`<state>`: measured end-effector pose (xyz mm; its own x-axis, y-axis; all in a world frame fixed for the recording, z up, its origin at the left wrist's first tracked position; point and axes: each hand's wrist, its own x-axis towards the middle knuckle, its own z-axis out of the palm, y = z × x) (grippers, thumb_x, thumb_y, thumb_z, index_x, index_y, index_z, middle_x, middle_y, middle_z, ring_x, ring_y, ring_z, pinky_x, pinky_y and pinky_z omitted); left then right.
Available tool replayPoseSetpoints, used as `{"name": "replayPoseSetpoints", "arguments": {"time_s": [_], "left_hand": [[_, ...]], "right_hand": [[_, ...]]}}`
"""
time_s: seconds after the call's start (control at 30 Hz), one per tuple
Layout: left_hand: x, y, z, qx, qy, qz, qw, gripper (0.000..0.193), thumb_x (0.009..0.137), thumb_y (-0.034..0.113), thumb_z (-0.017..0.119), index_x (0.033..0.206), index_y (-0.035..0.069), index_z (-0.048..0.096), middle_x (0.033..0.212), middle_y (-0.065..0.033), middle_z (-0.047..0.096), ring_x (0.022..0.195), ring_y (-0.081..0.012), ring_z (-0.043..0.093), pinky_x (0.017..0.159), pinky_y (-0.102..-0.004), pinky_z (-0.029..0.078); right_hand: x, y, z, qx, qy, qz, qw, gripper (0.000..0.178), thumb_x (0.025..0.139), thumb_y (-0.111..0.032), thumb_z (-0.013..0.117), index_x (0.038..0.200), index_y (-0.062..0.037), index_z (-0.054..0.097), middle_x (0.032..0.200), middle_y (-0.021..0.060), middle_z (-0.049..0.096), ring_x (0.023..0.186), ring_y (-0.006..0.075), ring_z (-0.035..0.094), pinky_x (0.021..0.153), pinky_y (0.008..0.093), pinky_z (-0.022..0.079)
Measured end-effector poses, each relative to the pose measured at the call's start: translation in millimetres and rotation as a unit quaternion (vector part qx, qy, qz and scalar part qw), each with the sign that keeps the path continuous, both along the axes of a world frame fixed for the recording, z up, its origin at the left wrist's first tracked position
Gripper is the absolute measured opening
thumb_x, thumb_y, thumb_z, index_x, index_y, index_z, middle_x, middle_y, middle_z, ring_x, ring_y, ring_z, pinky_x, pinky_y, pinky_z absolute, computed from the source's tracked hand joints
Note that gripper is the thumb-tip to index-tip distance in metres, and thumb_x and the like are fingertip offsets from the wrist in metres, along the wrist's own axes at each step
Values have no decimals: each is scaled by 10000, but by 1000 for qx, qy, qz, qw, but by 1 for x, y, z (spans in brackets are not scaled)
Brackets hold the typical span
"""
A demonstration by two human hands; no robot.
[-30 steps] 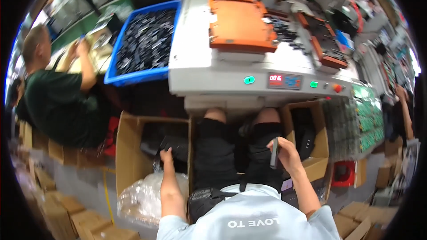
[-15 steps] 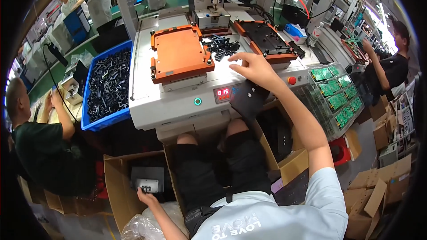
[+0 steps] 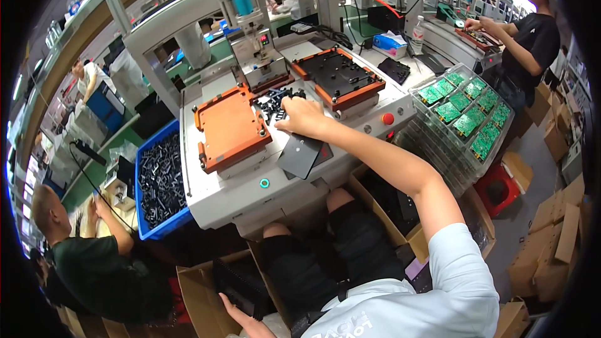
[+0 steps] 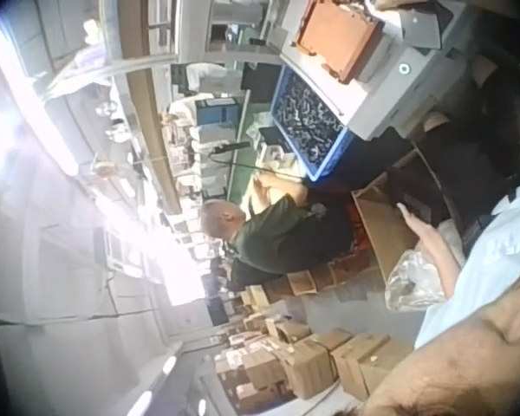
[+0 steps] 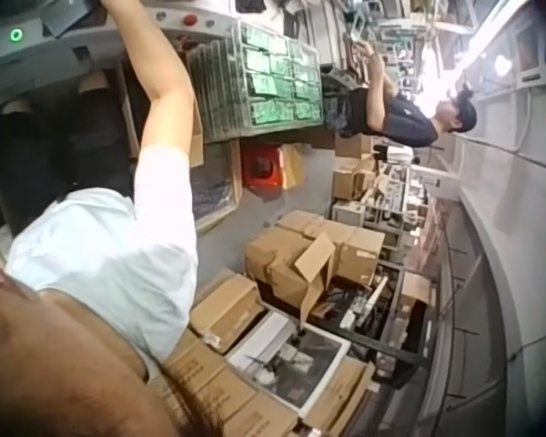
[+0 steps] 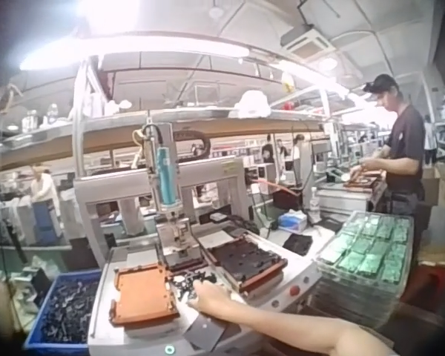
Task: The person is assembling electronic components using a machine jig and packaging them into boxes on a factory line.
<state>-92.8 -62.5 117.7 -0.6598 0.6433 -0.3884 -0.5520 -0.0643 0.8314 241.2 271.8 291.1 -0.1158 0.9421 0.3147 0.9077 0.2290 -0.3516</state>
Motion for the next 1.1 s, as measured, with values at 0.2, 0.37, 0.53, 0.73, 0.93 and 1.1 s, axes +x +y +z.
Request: {"name": "replayPoseSetpoints", "arguments": {"time_s": [0.2, 0.37, 0.53, 0.73, 0.93, 1.1], "left_hand": [[10, 21, -23, 65, -164, -186, 967, 557, 915, 472, 579, 1285, 57, 553, 1272, -73, 588, 1121, -234, 560, 996, -358, 439], [33, 30, -2, 63, -210, -191, 957, 482, 949, 424, 540, 1248, 48, 577, 1176, -91, 639, 1035, -247, 611, 922, -367, 497], [45, 34, 11, 73, -227, -198, 951, 465, 954, 420, 540, 1204, 32, 597, 1125, -98, 659, 964, -245, 638, 853, -353, 528], [43, 33, -2, 102, -241, -216, 941, 468, 965, 412, 524, 1225, 29, 590, 1175, -104, 646, 1032, -253, 627, 925, -373, 501], [63, 34, 22, 151, -273, -244, 918, 541, 976, 468, 469, 1304, 43, 529, 1296, -98, 580, 1158, -248, 569, 1020, -390, 439], [66, 31, 46, 136, -276, -268, 913, 607, 972, 526, 422, 1359, 60, 469, 1329, -82, 549, 1174, -236, 556, 1013, -387, 446]], "right_hand": [[-4, 12, 11, -6, -15, -6, 1000, 495, 731, -411, 763, 1010, -30, 615, 1017, 156, 659, 979, 313, 647, 816, 437, 516], [-9, 6, 23, -61, -33, 23, 997, 487, 719, -404, 769, 999, -32, 630, 1024, 158, 651, 985, 323, 637, 820, 444, 496], [-10, 16, 20, -42, -71, 41, 996, 385, 738, -367, 749, 892, -26, 659, 905, 158, 673, 890, 348, 656, 778, 450, 508], [-7, 16, 16, 24, -45, 13, 999, 239, 835, -267, 648, 857, -29, 656, 855, 173, 668, 873, 366, 647, 749, 475, 504], [8, -1, 23, 80, 2, -46, 996, 243, 928, -282, 537, 923, -43, 582, 841, 195, 671, 825, 384, 651, 701, 508, 497], [21, -75, 55, 61, 251, 124, 958, 250, 937, -160, 573, 1103, 19, 629, 956, 132, 678, 876, 163, 642, 789, 282, 481]]}}
